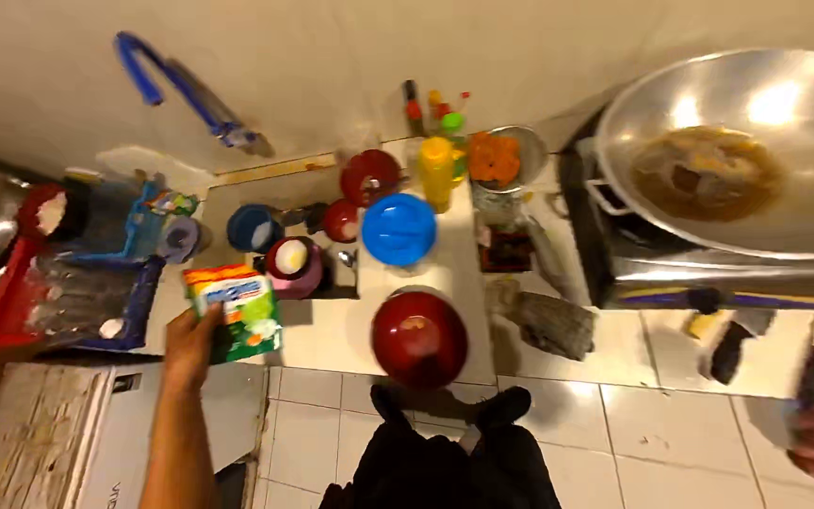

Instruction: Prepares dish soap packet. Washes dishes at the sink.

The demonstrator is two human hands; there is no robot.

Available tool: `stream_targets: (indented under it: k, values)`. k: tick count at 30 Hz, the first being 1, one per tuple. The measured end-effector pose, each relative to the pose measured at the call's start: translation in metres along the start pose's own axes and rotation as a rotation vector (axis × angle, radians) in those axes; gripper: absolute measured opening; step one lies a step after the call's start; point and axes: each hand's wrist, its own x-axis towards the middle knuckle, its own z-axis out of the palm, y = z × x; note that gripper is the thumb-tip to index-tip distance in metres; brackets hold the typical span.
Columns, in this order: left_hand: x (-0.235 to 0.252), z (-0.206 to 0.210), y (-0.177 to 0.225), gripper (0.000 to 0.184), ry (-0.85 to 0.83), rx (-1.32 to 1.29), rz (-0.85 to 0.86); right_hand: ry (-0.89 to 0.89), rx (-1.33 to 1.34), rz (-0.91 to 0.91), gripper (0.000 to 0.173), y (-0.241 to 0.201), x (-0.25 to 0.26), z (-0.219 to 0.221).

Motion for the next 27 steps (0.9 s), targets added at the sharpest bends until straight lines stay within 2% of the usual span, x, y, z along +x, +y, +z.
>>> stream_targets:
  k: [2, 6, 8, 10, 13, 15, 19, 24, 27]
  values:
    - [0.033, -0.015, -0.011, 0.027, -0.127, -0.027, 0.017, -0.209, -0.103, -0.036, 0.023, -0.009, -0.003, 0.111]
    - [0.074, -0.044, -0.031, 0.023, -0.367, -0.096, 0.084, -0.472, -0.376, -0.143, 0.027, 0.000, -0.004, 0.330]
    - [0.089, -0.058, -0.036, 0.022, -0.466, -0.114, 0.106, -0.611, -0.439, -0.054, 0.028, 0.005, 0.005, 0.413]
    - [0.104, -0.068, -0.041, 0.021, -0.551, -0.117, 0.136, -0.705, -0.465, -0.003, 0.026, 0.010, 0.017, 0.472]
    - [0.131, -0.075, -0.054, 0.021, -0.687, -0.125, 0.208, -0.817, -0.450, -0.002, 0.027, 0.020, 0.037, 0.522]
    - [0.147, -0.075, -0.058, 0.020, -0.754, -0.120, 0.224, -0.831, -0.413, -0.014, 0.026, 0.025, 0.046, 0.543]
    - [0.176, -0.072, -0.066, 0.016, -0.782, -0.039, 0.261, -0.833, -0.368, 0.025, 0.024, 0.035, 0.061, 0.572]
    - [0.222, -0.075, -0.071, 0.021, -0.823, 0.029, 0.234, -0.804, -0.304, 0.065, 0.023, 0.049, 0.081, 0.605]
    - [0.241, -0.070, -0.066, 0.022, -0.862, 0.096, 0.211, -0.766, -0.265, 0.097, 0.014, 0.054, 0.089, 0.611]
